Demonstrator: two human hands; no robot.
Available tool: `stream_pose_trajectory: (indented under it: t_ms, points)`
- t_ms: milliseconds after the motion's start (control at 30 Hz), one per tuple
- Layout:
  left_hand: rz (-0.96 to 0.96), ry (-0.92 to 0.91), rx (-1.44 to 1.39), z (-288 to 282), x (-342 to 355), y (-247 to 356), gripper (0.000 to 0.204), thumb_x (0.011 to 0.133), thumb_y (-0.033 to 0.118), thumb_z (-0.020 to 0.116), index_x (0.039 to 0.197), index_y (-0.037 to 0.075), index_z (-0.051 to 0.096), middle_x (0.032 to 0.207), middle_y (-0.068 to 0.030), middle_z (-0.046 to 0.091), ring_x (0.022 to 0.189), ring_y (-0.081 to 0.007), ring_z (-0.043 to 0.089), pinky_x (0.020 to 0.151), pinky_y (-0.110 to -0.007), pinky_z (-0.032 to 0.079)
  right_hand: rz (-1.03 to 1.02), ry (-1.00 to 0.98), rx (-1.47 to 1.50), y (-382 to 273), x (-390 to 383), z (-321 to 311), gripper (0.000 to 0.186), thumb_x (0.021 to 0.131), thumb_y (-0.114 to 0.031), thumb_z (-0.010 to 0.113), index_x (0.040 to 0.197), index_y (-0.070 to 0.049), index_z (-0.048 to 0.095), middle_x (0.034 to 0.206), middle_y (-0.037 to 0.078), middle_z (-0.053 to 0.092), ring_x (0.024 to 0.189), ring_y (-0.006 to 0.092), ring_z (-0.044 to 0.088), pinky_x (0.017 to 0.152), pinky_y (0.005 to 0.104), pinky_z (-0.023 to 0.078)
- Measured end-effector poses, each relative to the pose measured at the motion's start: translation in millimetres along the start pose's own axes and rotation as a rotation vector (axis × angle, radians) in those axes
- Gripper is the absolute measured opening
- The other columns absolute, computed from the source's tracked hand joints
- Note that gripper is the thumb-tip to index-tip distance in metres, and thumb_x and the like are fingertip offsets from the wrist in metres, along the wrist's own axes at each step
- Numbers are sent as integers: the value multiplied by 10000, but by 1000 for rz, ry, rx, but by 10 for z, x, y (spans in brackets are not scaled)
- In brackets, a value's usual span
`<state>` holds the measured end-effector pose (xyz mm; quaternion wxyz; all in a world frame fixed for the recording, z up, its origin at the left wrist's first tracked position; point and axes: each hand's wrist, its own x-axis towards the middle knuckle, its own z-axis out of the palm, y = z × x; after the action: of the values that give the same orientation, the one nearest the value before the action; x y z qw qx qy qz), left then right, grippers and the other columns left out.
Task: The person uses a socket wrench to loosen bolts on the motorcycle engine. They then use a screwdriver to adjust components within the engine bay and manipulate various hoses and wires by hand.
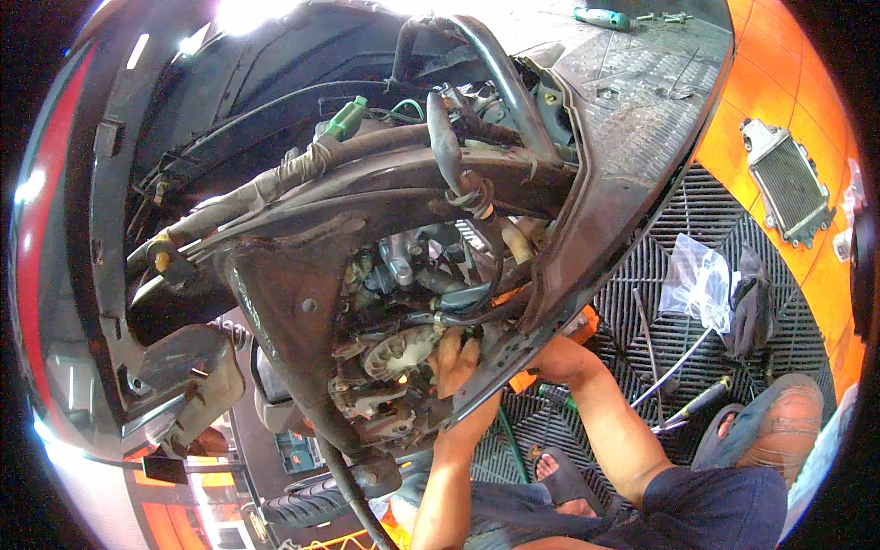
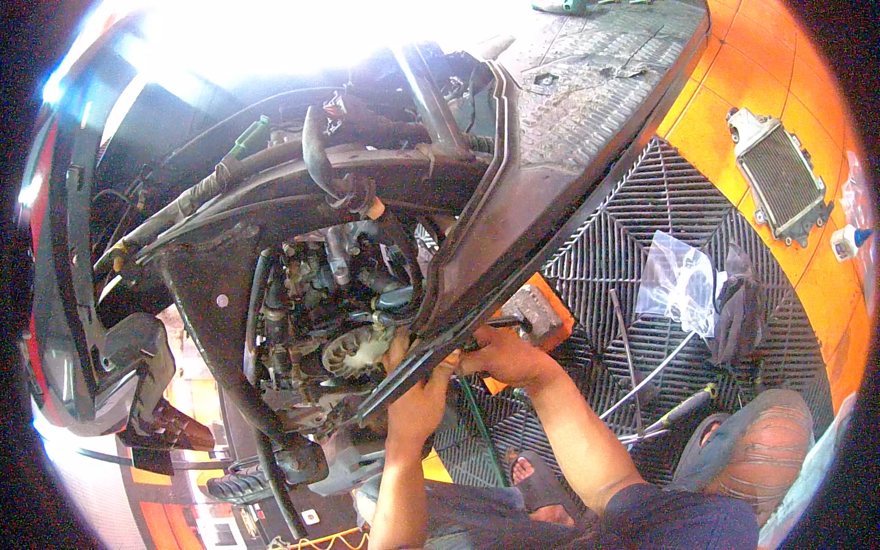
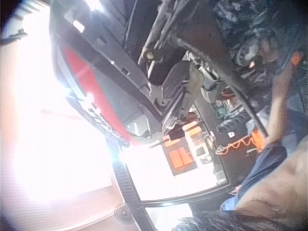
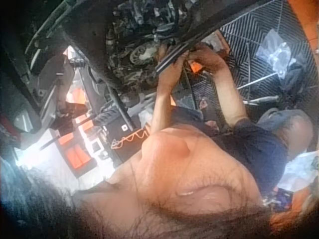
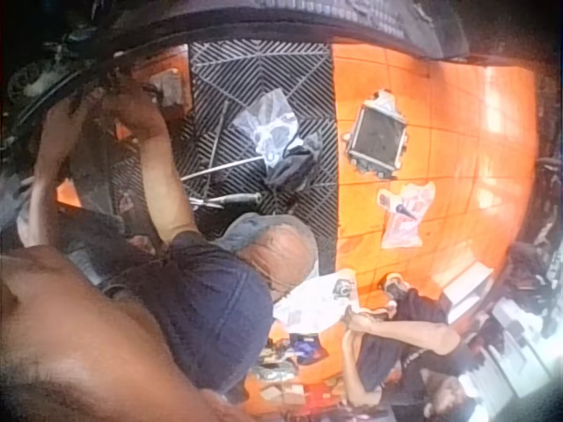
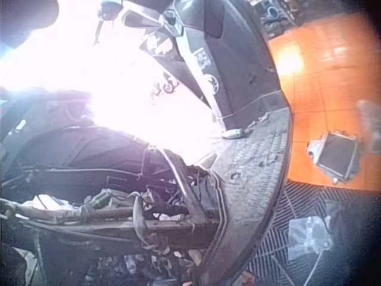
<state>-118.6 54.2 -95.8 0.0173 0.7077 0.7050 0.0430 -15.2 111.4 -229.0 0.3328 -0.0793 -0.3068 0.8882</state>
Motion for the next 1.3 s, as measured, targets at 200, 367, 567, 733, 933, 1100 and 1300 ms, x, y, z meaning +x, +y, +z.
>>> stream_pose_trajectory:
  t_ms: [200,367,567,733,933,1100,1300]
  points:
    - [-179,63,-501,330,-106,-241,684,861,68,643,1410,-64,256,1178,-141,552,1053,-216,552,959,-324,424,-67,77,185,79,2,143,592,730,-39,692,1296,-38,517,1226,56,598,1147,205,534,1004,336,385]
    - [-171,177,-524,486,-180,-277,702,845,-4,616,1416,-72,212,1137,-119,567,1037,-193,553,960,-310,422,-124,-35,581,327,-57,175,648,722,-11,695,1328,-50,469,1274,73,566,1194,228,520,1054,374,363]
    - [-156,250,-587,442,-82,-155,268,801,111,626,1025,-13,547,1171,-210,472,1093,-385,437,960,-426,318,-175,-70,834,325,-117,256,601,756,-44,691,1318,-56,477,1278,79,565,1188,233,526,1043,375,376]
    - [-130,162,-555,475,-136,-286,419,823,18,613,1207,-42,455,1212,-177,487,1119,-287,480,993,-371,356,-25,-26,665,296,-56,124,537,775,-81,677,1285,-49,514,1257,78,581,1158,233,545,1011,373,408]
    - [-220,224,-576,490,-157,-69,611,828,3,621,1354,-88,325,1386,-214,358,1282,-298,377,1090,-361,264,29,9,577,91,-16,97,446,768,-69,663,1203,-14,583,1179,77,627,1103,224,579,990,356,422]
    - [-212,233,-439,516,-228,-99,641,844,52,622,1375,-111,302,1458,-235,271,1375,-335,240,1146,-382,131,77,16,535,225,48,46,448,751,-45,656,1192,-6,595,1172,73,634,1091,214,582,977,337,424]
    - [-252,258,-543,701,-307,-183,550,859,76,614,1326,-101,382,1424,-224,329,1346,-318,272,1139,-395,150,66,28,284,175,2,-26,500,704,-18,658,1200,-7,595,1163,62,629,1064,193,571,920,317,435]
